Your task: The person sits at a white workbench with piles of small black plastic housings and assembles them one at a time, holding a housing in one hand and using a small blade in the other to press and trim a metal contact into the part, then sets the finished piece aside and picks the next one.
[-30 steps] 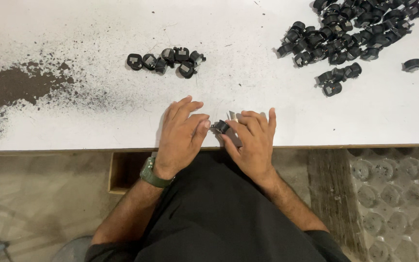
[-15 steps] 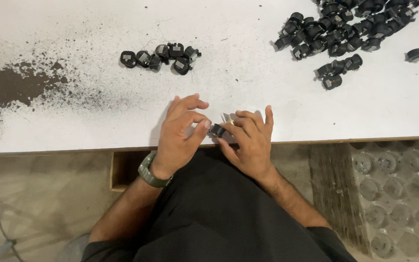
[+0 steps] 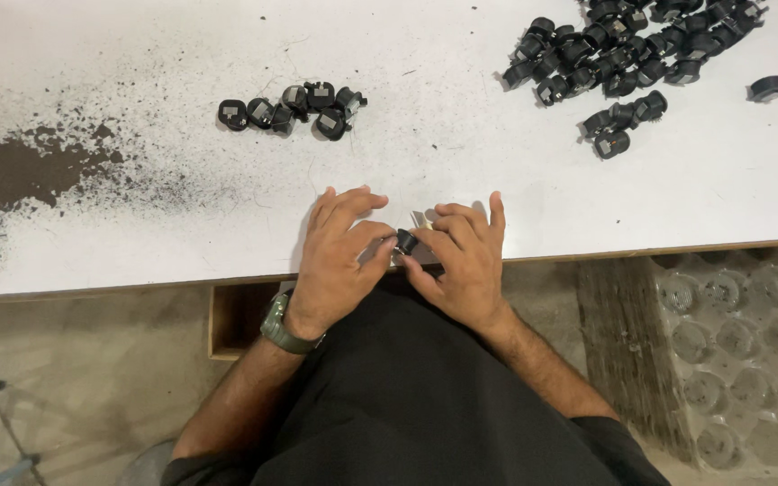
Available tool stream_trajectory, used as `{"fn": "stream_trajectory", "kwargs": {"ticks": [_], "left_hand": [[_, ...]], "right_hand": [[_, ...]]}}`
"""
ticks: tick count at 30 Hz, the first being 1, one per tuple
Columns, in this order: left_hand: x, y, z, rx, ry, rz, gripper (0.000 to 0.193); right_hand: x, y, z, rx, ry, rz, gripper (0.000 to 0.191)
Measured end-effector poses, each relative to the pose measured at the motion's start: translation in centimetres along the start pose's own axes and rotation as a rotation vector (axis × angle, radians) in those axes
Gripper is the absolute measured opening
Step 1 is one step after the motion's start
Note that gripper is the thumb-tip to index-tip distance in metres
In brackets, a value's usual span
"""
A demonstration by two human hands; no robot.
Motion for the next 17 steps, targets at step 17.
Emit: {"fn": "stream_trajectory", "kwargs": {"ticks": [17], "left_hand": [[-1.2,-0.6,-0.5,0.02,-0.087,0.101,0.016]], "right_hand": [[0.3,0.0,0.2,0.018,0.008,0.01,0.034]]}}
Point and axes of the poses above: each hand's wrist, its own z-axis towards the middle knuckle, its own y-axis out of the back of the hand, x = y × z, the point moved 9 cm from there along z, towards the middle knuckle, and after that the axes turned 13 degrees about -y, right-handed, at the moved point
